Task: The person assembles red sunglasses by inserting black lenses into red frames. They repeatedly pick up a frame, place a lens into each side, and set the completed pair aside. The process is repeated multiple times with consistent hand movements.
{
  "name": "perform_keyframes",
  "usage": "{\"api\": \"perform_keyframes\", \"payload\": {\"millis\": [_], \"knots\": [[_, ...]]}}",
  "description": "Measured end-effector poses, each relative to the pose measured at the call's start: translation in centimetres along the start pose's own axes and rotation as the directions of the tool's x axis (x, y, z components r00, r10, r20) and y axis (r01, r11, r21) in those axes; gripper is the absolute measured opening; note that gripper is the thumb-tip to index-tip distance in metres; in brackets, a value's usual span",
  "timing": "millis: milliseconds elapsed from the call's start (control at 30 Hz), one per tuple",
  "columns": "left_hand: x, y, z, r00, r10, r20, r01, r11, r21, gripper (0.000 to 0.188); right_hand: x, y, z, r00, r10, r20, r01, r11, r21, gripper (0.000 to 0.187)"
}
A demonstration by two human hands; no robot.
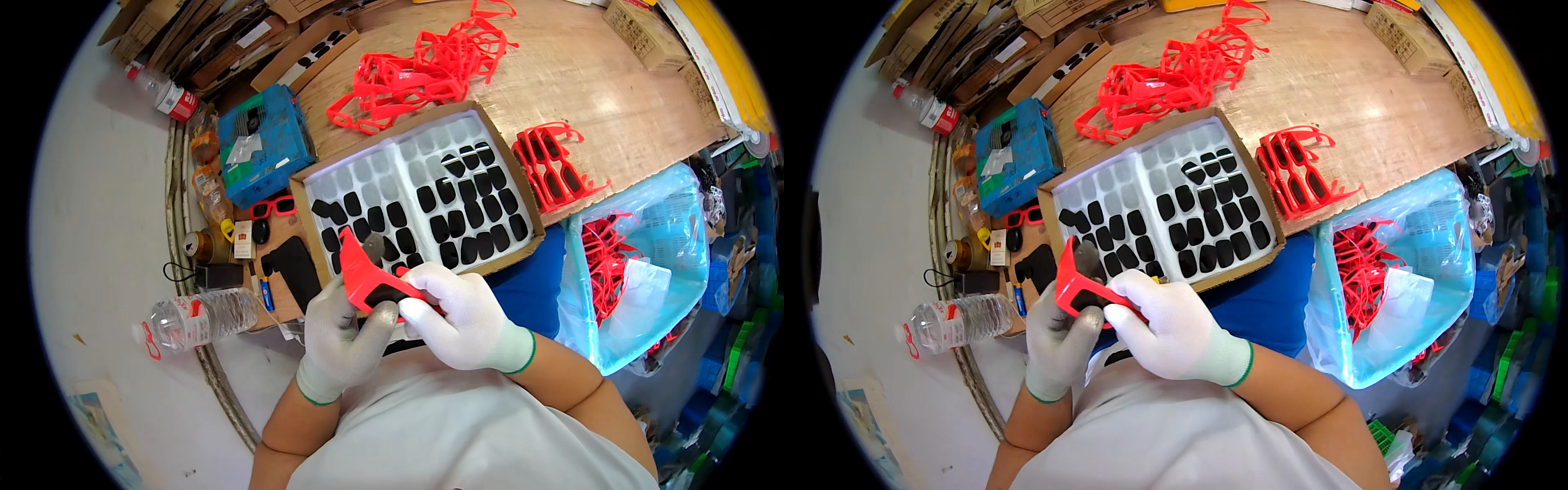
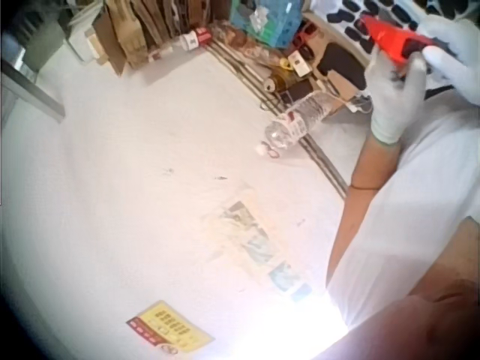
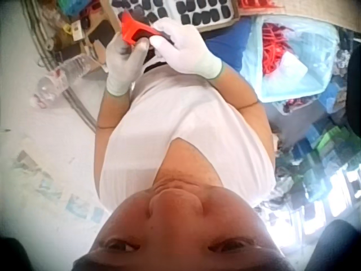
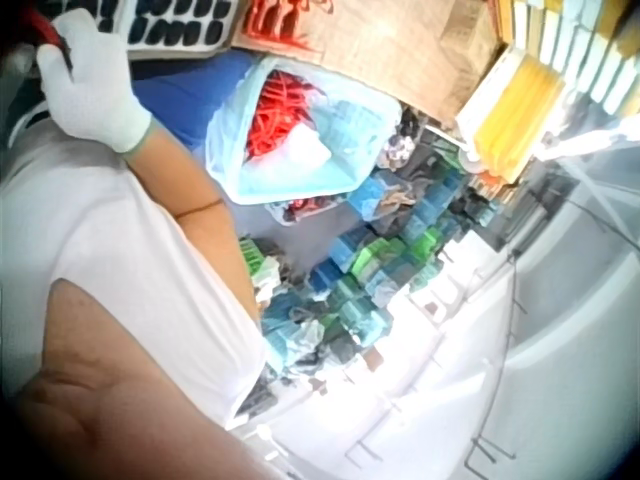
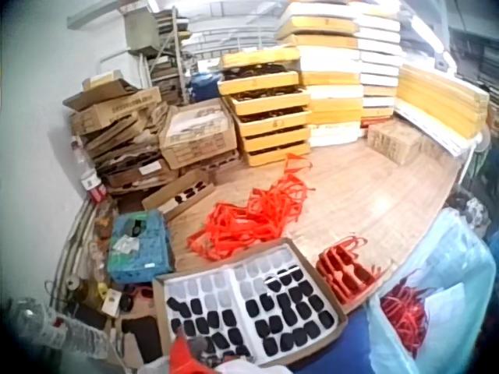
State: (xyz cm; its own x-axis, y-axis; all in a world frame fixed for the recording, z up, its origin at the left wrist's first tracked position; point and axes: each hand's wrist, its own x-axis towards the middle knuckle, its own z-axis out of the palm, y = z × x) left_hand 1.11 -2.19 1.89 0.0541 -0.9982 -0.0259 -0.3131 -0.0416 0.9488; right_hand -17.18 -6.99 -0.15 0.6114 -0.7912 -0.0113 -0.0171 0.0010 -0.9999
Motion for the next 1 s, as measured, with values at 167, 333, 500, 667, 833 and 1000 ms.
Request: {"api": "perform_keyframes", "payload": {"millis": [167,333,500,667,833,1000], "knots": [[1.9,3.2,-1.1,0.974,0.181,0.134,-0.197,0.973,0.120,0.024,1.5,-1.5,-5.2,0.867,-0.067,0.493,-0.029,0.982,0.185,0.035],[5.1,3.5,1.4,0.979,-0.096,0.181,0.118,0.987,-0.114,0.033,1.4,-0.7,-9.6,0.830,-0.124,0.544,0.079,0.991,0.105,0.048],[11.3,-2.6,3.3,0.944,-0.066,0.322,0.134,0.972,-0.195,0.040,0.8,1.5,-11.7,0.989,0.033,0.143,0.015,0.946,-0.325,0.041],[22.9,-13.1,-1.4,0.965,-0.141,-0.222,0.202,0.939,0.279,0.058,0.4,4.7,-22.0,0.920,-0.233,-0.315,-0.081,0.673,-0.735,0.033],[34.6,-25.3,-5.1,0.811,-0.491,-0.316,0.577,0.584,0.571,0.042,4.2,11.1,-29.9,0.780,0.128,-0.612,-0.579,0.518,-0.630,0.021],[34.5,-29.3,-5.4,0.953,-0.284,-0.110,0.237,0.465,0.853,0.018,4.9,11.4,-27.9,0.739,0.236,-0.631,-0.615,0.620,-0.488,0.026]]}}
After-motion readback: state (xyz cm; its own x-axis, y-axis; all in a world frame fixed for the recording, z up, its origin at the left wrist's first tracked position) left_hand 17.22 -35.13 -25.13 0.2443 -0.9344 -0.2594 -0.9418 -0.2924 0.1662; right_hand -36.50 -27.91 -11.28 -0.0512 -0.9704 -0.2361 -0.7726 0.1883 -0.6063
